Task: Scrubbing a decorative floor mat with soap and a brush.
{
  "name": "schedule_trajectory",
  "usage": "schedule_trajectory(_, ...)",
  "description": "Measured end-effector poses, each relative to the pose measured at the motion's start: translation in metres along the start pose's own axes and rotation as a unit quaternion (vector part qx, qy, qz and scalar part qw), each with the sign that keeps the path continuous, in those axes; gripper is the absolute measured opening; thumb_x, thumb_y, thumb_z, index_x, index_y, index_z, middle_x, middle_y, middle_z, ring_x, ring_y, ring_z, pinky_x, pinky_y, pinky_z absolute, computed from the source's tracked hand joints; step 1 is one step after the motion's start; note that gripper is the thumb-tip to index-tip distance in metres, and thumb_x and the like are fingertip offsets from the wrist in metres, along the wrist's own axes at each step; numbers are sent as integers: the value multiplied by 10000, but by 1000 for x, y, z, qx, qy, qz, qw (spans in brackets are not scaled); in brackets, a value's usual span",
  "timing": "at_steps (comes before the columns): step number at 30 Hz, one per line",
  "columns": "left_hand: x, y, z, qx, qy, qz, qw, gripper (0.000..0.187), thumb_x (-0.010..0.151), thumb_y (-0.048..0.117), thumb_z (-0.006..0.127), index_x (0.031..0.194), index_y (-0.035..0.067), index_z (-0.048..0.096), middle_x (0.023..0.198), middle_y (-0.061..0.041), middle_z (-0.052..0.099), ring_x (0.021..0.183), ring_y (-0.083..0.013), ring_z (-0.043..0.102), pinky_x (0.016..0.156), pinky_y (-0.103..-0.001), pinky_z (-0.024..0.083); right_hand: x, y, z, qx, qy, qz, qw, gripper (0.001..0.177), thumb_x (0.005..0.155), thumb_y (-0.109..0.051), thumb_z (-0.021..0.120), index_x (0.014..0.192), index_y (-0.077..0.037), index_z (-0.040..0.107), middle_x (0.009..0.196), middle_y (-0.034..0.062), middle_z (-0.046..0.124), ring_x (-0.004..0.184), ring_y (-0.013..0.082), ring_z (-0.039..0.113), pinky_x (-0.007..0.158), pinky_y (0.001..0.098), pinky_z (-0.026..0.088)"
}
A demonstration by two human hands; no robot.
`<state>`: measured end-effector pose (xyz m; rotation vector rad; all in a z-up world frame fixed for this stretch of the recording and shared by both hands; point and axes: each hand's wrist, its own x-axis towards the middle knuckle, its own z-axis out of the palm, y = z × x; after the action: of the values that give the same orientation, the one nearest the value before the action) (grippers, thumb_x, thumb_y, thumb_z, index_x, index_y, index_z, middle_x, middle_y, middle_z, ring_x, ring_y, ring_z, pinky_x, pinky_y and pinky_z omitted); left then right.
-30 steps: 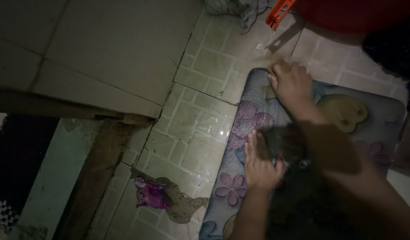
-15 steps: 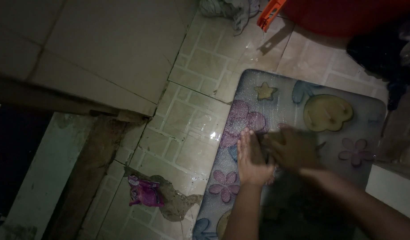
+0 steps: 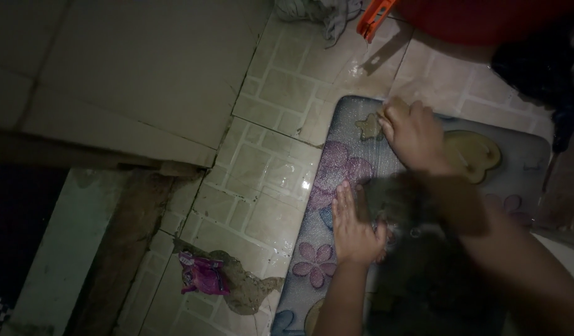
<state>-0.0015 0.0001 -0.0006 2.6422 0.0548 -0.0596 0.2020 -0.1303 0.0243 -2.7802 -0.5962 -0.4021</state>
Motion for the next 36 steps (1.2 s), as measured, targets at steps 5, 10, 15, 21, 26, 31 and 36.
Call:
schedule_trajectory(5,-1,0,2,7,7,7,1000,878,971,427,517,1626,-65,202,1710,-299,102,1597,-414,81,1276,-506,67,12,-3,9,-25,19,40,999,335,979,-341,720,1244,-152,639,1019,198,600,885,394,611,681,507,486)
schedule_trajectory(10,1,2,-2,-39,13,-12,999,837,993,446,508,1613,-35,218,1701,-290,118,1594,-405,83,1266,-512,64,-15,-11,3,46,19,79,996,352,990,-341,721,1272,-153,625,1013,198,596,888,409,604,716,528,482)
schedule_trajectory(15,4,2,-4,-41,2,-9,999,765,1003,366,482,1613,-20,229,1689,-286,150,1585,-412,100,1265,-515,72,-82,-26,-15,-102,-66,-42,992,389,987,-372,638,1308,-154,663,1071,166,627,884,360,621,733,481,503)
schedule_trajectory(21,4,1,0,-41,-7,-20,999,687,1000,250,456,1609,-1,261,1693,-276,154,1587,-403,104,1268,-512,70,-146,-32,-33,58,-184,50,980,379,943,-473,563,1198,-217,677,1050,195,634,830,351,665,680,463,542)
schedule_trajectory(26,4,-1,5,-12,0,-13,1000,666,1025,254,433,1620,6,268,1701,-277,149,1592,-402,108,1269,-506,76,-133,-23,-27,16,-118,-22,993,320,882,-437,648,1135,-253,714,1045,204,650,778,354,658,590,465,531)
schedule_trajectory(31,2,1,-3,-3,-11,-11,1000,724,979,259,457,1621,-2,249,1711,-278,116,1589,-408,95,1266,-502,70,-80,-14,-23,-32,-85,16,996,260,949,-385,682,1135,-203,695,983,186,635,847,359,651,607,475,509)
schedule_trajectory(36,2,0,1,13,-17,-2,1000,802,932,250,491,1622,-35,197,1712,-282,100,1598,-401,79,1273,-501,55,-16,4,-20,11,5,41,999,361,997,-309,706,1302,-135,625,996,213,611,881,410,609,717,517,503)
